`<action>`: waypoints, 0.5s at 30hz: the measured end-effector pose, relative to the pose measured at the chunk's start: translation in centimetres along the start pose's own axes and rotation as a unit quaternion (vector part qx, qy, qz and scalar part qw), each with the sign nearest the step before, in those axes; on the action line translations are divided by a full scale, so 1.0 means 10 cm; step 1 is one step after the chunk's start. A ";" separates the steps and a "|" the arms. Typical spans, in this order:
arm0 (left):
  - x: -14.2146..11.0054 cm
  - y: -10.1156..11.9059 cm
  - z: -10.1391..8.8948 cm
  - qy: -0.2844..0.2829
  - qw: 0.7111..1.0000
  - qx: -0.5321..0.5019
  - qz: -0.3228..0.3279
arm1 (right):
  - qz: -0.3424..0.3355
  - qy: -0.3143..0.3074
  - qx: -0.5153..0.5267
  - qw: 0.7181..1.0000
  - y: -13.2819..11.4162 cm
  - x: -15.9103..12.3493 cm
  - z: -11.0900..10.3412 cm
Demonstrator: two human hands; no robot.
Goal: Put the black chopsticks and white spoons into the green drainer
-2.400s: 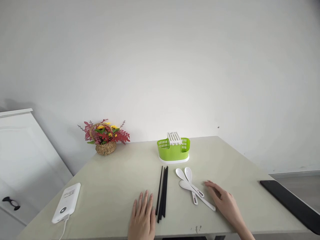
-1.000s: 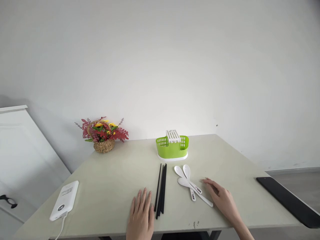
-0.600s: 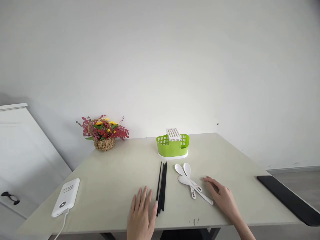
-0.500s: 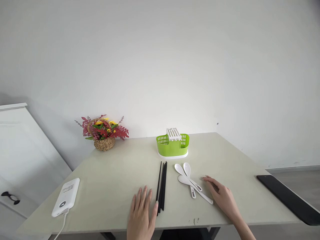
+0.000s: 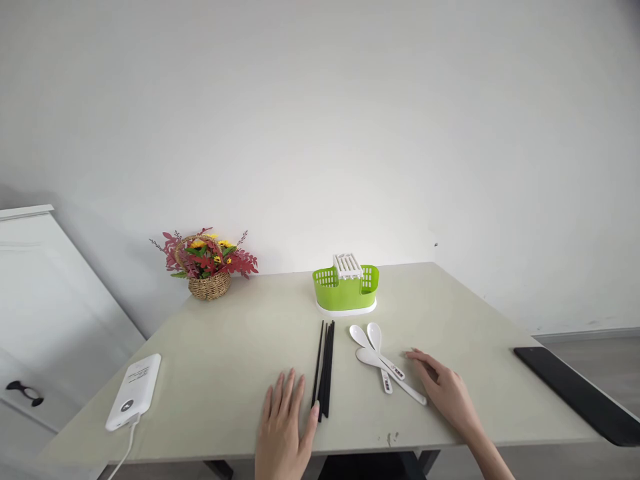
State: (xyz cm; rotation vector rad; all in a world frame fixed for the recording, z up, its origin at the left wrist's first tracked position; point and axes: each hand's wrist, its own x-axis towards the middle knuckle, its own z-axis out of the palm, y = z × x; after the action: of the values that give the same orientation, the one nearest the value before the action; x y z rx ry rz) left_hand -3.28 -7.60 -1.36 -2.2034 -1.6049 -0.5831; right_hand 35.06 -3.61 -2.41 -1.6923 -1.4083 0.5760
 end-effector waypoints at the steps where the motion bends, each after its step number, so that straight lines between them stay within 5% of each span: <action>1: 0.00 0.00 0.00 -0.001 1.000 0.002 0.000 | -0.002 0.001 -0.001 1.000 0.00 0.00 0.00; 15: 0.00 0.03 -0.05 -0.015 1.000 0.003 0.003 | 0.005 -0.015 -0.003 1.000 0.01 0.01 -0.01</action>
State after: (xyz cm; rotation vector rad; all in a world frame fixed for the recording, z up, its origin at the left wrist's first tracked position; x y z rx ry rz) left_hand -3.03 -7.95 -0.91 -2.2222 -1.6114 -0.5464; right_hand 35.20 -3.58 -2.39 -1.7034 -1.4236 0.6058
